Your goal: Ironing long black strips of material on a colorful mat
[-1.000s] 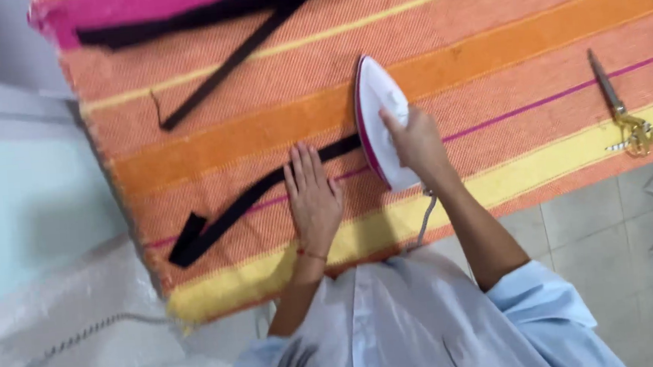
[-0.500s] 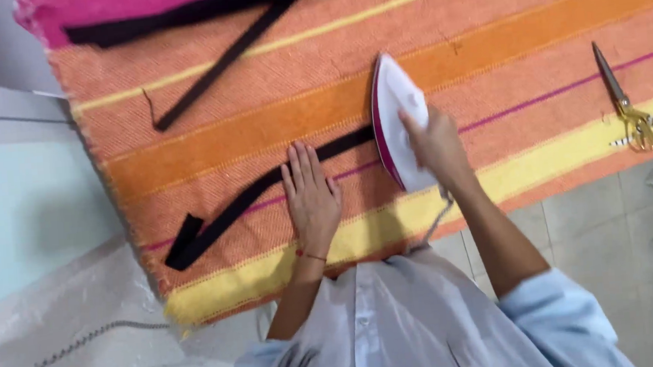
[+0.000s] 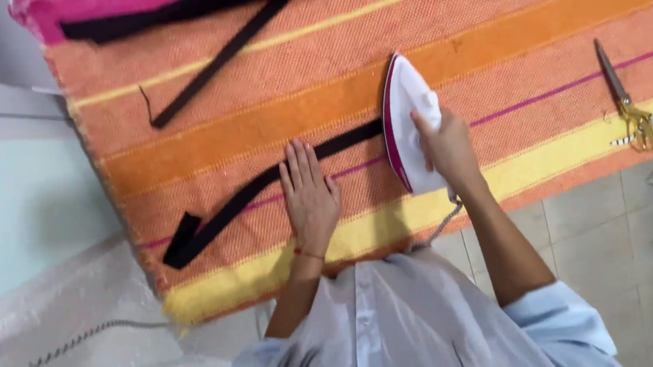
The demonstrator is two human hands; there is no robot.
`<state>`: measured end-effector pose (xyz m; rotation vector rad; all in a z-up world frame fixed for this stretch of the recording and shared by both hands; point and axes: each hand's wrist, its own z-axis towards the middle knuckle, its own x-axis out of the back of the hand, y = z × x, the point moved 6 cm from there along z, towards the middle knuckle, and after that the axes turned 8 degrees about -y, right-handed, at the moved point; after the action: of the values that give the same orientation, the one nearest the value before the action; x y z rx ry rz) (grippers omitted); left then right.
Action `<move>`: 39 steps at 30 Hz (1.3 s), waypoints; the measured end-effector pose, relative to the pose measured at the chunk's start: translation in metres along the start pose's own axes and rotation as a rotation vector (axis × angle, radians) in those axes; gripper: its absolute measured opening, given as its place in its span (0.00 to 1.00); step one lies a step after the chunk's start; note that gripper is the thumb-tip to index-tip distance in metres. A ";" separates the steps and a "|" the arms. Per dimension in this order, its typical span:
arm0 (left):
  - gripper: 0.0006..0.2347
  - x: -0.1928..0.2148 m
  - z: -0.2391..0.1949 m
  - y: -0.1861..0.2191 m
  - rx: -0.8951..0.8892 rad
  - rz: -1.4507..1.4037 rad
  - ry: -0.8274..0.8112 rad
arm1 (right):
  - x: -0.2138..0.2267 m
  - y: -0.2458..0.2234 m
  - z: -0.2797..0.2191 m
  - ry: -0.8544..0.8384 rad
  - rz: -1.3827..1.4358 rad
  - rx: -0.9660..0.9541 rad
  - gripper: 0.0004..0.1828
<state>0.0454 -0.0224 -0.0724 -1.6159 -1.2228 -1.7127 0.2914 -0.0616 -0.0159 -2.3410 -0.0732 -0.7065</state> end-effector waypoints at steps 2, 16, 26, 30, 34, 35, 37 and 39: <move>0.33 -0.002 0.009 -0.002 0.001 0.012 0.003 | 0.007 0.003 0.024 0.003 -0.030 0.028 0.24; 0.32 -0.008 -0.004 -0.013 -0.016 -0.054 0.057 | 0.032 0.040 0.064 0.038 -0.044 0.109 0.26; 0.30 0.013 -0.038 -0.064 0.064 -0.005 0.039 | -0.112 -0.078 -0.049 -0.142 -0.338 0.200 0.33; 0.30 0.015 -0.035 -0.064 0.095 -0.036 -0.016 | -0.151 -0.094 -0.017 -0.168 -0.385 0.211 0.35; 0.29 0.019 -0.044 -0.066 0.119 -0.070 -0.039 | -0.139 -0.116 -0.049 -0.223 -0.388 0.189 0.35; 0.28 0.022 -0.046 -0.064 0.122 -0.036 -0.060 | -0.137 -0.105 -0.056 -0.224 -0.402 0.161 0.36; 0.27 0.023 -0.034 -0.067 0.104 -0.001 -0.055 | -0.136 -0.101 -0.047 -0.195 -0.407 0.146 0.37; 0.28 0.016 -0.039 -0.067 0.112 -0.049 -0.055 | -0.142 -0.103 -0.036 -0.164 -0.400 0.204 0.34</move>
<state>-0.0335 -0.0198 -0.0712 -1.5878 -1.3706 -1.6079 0.1293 0.0134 -0.0042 -2.2014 -0.6702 -0.6567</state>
